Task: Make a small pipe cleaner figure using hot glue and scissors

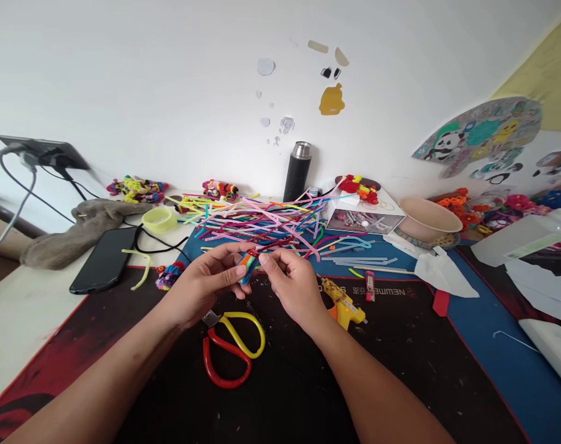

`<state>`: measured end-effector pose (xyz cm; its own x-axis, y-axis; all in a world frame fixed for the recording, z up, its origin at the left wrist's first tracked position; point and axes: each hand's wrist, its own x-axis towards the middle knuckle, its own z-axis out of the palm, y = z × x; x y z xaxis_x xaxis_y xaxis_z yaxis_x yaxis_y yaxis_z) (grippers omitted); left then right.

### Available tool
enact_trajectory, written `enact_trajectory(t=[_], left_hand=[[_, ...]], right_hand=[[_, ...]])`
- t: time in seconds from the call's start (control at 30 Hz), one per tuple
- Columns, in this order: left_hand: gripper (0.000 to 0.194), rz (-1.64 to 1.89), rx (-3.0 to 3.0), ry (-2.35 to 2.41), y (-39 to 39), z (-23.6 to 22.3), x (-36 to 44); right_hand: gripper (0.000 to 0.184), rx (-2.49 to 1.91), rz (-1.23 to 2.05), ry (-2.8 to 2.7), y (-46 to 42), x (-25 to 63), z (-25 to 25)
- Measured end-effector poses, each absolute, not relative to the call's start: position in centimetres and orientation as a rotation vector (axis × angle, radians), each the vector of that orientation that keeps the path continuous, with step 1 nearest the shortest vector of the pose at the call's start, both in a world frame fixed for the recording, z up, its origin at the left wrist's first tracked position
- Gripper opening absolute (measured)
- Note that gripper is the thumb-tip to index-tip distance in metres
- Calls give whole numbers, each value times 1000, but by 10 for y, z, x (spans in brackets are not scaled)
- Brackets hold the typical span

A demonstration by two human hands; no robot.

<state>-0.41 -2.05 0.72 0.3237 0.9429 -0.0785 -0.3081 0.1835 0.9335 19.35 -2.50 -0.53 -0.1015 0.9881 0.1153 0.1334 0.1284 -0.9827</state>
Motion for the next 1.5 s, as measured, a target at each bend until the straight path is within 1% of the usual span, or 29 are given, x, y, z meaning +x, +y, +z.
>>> enact_trajectory(t=[0.47, 0.63, 0.77, 0.97, 1.07, 1.27, 1.5], left_hand=[[39, 948, 845, 634, -23, 12, -5], [38, 917, 829, 588, -25, 9, -4], [41, 873, 810, 580, -25, 9, -3], [50, 872, 869, 692, -26, 14, -2], [55, 908, 1001, 776, -26, 15, -1], [46, 992, 1224, 845, -26, 14, 1], [50, 986, 1293, 915, -28, 11, 7]], right_hand=[[55, -1043, 1334, -1353, -26, 191, -1], [54, -949, 1447, -1274, -27, 189, -1], [55, -884, 1514, -1250, -28, 187, 3], [55, -917, 1456, -1238, -24, 189, -3], [54, -948, 1404, -1242, -22, 190, -10], [55, -958, 1340, -1273, -23, 188, -10], [53, -1013, 1263, -1307, -21, 190, -11]])
